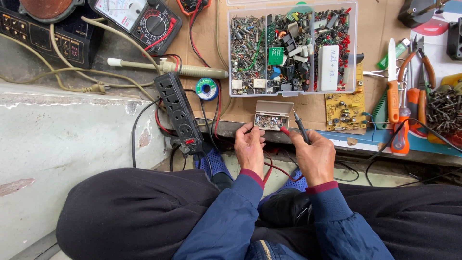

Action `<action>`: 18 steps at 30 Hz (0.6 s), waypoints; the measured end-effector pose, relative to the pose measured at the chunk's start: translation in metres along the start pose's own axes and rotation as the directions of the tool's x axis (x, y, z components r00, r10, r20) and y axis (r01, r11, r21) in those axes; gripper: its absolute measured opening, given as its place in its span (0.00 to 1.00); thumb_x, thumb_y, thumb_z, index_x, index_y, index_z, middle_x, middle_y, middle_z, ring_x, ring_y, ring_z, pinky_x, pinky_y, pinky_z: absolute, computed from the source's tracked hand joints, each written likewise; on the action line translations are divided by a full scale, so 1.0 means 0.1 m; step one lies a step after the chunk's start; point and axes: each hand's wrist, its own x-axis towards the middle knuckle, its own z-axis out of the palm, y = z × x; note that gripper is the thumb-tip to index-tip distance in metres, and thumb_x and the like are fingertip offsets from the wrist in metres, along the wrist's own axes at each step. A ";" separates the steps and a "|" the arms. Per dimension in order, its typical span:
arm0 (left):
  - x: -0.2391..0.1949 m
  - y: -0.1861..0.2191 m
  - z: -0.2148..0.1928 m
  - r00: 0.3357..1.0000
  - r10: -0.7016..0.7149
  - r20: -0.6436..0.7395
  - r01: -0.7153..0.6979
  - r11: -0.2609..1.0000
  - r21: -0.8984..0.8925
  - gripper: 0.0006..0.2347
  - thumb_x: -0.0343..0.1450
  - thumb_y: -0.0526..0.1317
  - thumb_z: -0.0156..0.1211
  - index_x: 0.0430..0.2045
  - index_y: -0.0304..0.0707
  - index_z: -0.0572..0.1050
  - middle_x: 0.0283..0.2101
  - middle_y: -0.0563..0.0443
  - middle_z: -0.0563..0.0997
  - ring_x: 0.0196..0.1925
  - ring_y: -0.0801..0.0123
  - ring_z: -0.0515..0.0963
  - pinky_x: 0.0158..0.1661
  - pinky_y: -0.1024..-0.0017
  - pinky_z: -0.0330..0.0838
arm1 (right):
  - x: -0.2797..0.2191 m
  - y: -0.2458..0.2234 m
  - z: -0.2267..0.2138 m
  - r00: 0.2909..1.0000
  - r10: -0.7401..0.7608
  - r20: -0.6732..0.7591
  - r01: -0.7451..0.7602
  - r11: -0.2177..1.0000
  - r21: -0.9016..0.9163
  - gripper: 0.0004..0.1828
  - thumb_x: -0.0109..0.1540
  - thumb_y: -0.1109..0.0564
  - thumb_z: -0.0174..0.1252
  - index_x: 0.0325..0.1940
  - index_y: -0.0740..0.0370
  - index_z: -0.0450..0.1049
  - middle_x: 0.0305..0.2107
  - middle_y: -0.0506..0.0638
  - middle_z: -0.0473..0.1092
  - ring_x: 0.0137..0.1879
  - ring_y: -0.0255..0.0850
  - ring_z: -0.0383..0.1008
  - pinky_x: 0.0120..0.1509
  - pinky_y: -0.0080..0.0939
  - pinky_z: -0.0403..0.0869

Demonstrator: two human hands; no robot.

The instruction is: The person sits on the ground and uses a multimeter to test small electronic components. They then use a magnifying glass to inspect a component closely before returning to testing with the multimeter probes.

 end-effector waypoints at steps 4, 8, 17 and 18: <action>-0.01 -0.01 0.00 1.000 0.002 -0.006 -0.002 1.000 -0.003 0.14 0.76 0.43 0.65 0.54 0.42 0.79 0.37 0.48 0.90 0.33 0.79 0.84 0.33 0.85 0.81 | -0.01 0.01 -0.02 1.000 -0.003 -0.011 0.003 1.000 -0.016 0.15 0.63 0.40 0.72 0.34 0.52 0.87 0.21 0.58 0.73 0.39 0.53 0.78 0.49 0.54 0.74; -0.01 0.02 0.00 1.000 -0.007 -0.005 0.007 1.000 0.001 0.14 0.76 0.42 0.65 0.54 0.42 0.79 0.37 0.48 0.90 0.33 0.78 0.84 0.34 0.85 0.82 | -0.06 -0.05 -0.02 1.000 -0.022 -0.009 0.022 1.000 0.020 0.14 0.63 0.42 0.71 0.33 0.52 0.86 0.18 0.56 0.71 0.36 0.49 0.76 0.46 0.49 0.73; -0.01 0.02 0.00 1.000 -0.011 -0.003 0.011 1.000 0.000 0.14 0.76 0.43 0.65 0.55 0.42 0.79 0.37 0.48 0.90 0.34 0.78 0.85 0.34 0.84 0.82 | -0.07 -0.04 0.07 0.998 -0.045 0.038 0.043 0.998 0.038 0.15 0.63 0.43 0.71 0.32 0.55 0.85 0.18 0.56 0.71 0.35 0.49 0.76 0.45 0.47 0.73; 0.00 0.02 0.00 1.000 -0.015 0.002 0.015 1.000 -0.003 0.14 0.76 0.43 0.65 0.55 0.42 0.79 0.38 0.48 0.90 0.34 0.78 0.85 0.34 0.84 0.82 | -0.07 -0.03 0.07 0.998 -0.050 0.030 0.049 0.998 0.035 0.14 0.63 0.43 0.72 0.32 0.55 0.85 0.19 0.56 0.71 0.35 0.48 0.76 0.45 0.47 0.73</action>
